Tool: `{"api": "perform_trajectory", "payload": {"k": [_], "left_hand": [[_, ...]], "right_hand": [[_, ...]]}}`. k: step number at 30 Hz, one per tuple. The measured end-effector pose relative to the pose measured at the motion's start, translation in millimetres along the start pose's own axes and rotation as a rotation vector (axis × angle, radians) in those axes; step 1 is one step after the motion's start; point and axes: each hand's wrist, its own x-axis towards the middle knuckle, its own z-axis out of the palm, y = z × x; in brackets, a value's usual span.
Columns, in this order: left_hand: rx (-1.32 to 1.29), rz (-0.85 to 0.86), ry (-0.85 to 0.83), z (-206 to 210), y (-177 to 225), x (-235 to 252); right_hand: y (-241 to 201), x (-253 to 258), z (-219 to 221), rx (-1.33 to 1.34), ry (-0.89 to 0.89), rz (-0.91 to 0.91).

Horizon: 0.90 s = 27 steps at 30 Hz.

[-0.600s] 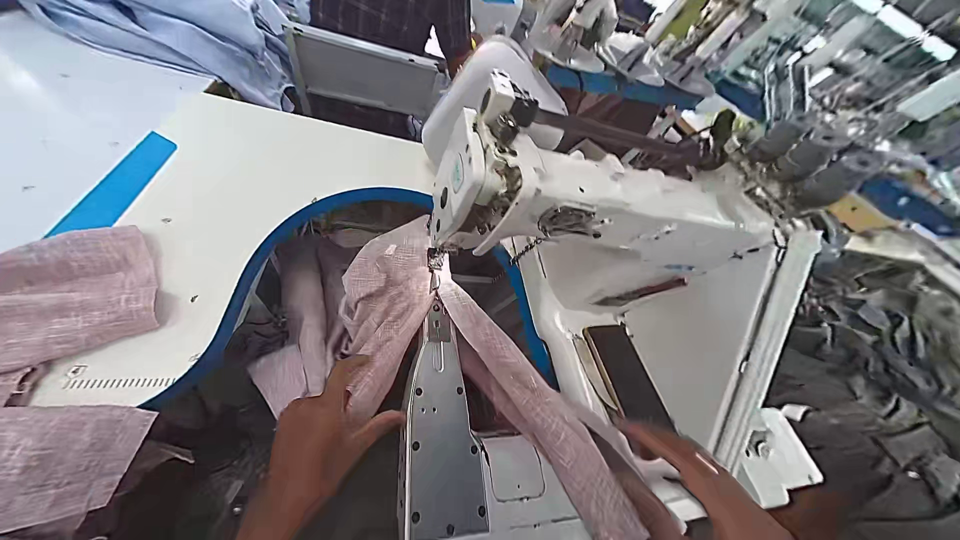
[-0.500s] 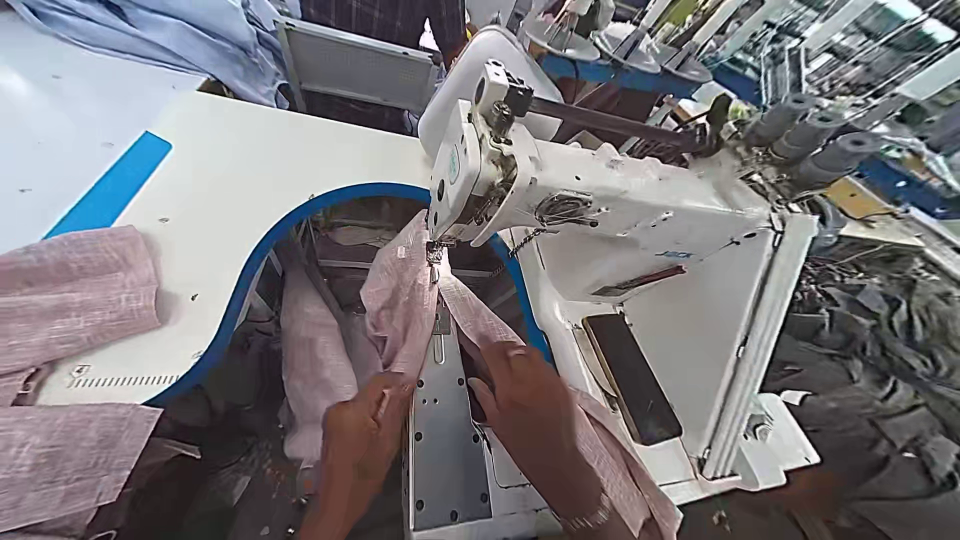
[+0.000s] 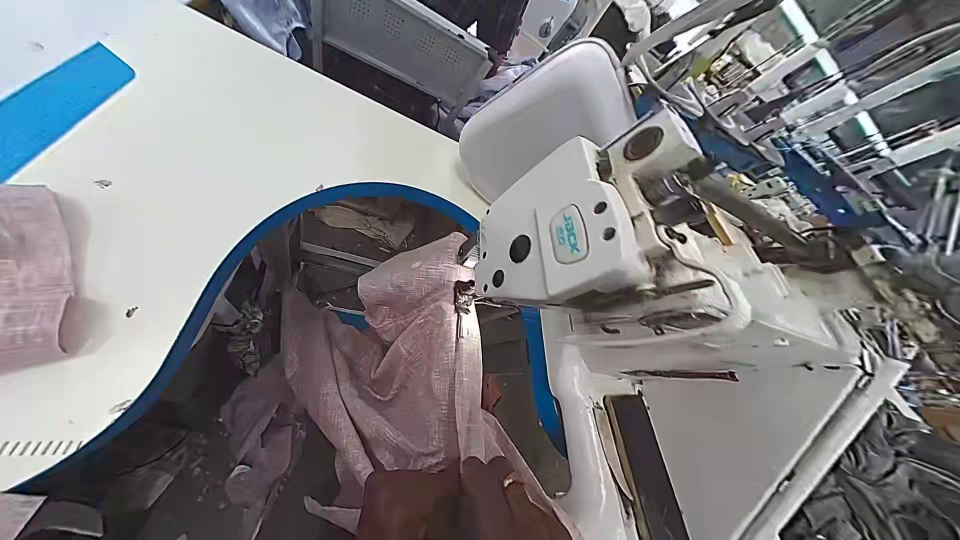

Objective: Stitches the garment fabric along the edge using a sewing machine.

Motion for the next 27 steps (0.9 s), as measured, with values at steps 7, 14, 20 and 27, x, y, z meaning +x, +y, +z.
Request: {"api": "perform_trajectory", "payload": {"k": [7,14,20,27], "left_hand": [[0.099,-0.063,0.069,8,-4,28],[0.126,-0.048,-0.082,-5,-3,30],[0.098,-0.055,-0.122,-6,-9,29],[0.014,-0.088,-0.103,-6,-14,33]], "right_hand": [[1,5,2,0.075,0.047,0.134],[-5,1,-5,-0.024,-0.048,0.110],[-6,0,-5,0.000,-0.054,0.078],[1,-1,-10,0.200,-0.084,0.140]]}}
